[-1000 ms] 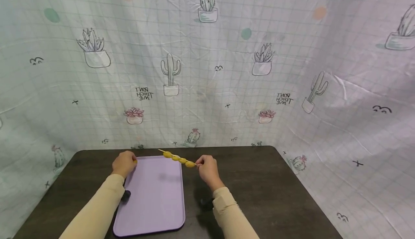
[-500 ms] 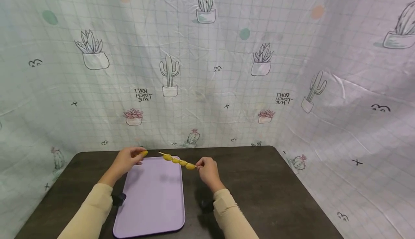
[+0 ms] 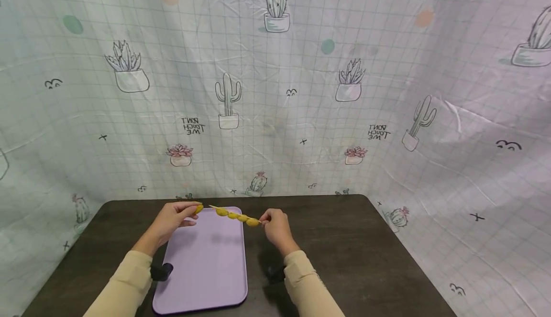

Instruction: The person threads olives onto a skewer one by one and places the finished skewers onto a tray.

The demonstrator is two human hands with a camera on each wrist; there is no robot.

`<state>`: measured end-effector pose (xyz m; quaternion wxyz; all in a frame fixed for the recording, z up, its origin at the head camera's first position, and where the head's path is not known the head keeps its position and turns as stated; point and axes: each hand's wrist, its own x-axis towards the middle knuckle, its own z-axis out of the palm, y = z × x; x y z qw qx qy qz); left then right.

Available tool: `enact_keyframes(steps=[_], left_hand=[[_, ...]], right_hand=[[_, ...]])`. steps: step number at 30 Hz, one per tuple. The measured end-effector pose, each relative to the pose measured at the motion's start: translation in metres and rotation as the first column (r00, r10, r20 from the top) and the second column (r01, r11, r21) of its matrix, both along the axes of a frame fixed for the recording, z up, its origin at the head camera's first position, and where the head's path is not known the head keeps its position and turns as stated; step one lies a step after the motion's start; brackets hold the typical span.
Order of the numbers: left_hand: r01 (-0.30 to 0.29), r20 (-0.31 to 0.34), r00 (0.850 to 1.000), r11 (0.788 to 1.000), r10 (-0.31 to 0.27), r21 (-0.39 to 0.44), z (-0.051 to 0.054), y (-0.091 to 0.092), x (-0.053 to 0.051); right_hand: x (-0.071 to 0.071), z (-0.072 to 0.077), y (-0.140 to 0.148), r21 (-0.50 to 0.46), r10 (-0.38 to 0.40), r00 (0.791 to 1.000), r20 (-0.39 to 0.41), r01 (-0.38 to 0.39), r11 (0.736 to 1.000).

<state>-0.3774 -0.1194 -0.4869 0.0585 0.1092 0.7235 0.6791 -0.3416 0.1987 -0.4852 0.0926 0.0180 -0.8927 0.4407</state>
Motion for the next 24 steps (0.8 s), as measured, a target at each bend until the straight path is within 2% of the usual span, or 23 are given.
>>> enact_keyframes(steps=[5, 8, 16, 20, 24], left_hand=[[0.085, 0.027, 0.996, 0.996, -0.085, -0.029, 0.002, 0.000, 0.000], [0.115, 0.058, 0.992, 0.993, -0.113, -0.033, 0.001, 0.001, 0.000], [0.142, 0.036, 0.989, 0.988, -0.140, -0.059, 0.005, 0.009, 0.006], [0.142, 0.043, 0.989, 0.987, -0.139, -0.069, 0.004, 0.011, 0.007], [0.101, 0.045, 0.994, 0.994, -0.099, -0.044, 0.001, 0.012, 0.006]], right_hand=[[0.001, 0.001, -0.001, 0.033, 0.016, 1.000, 0.012, -0.017, 0.999], [0.002, 0.002, -0.002, 0.042, 0.024, 0.999, 0.023, -0.025, 0.999], [0.005, 0.002, -0.001, 0.058, 0.033, 0.999, 0.025, -0.034, 0.998], [0.006, 0.001, -0.001, 0.080, 0.045, 0.999, -0.003, -0.044, 0.996], [0.005, 0.000, -0.001, 0.100, 0.059, 0.998, -0.036, -0.055, 0.994]])
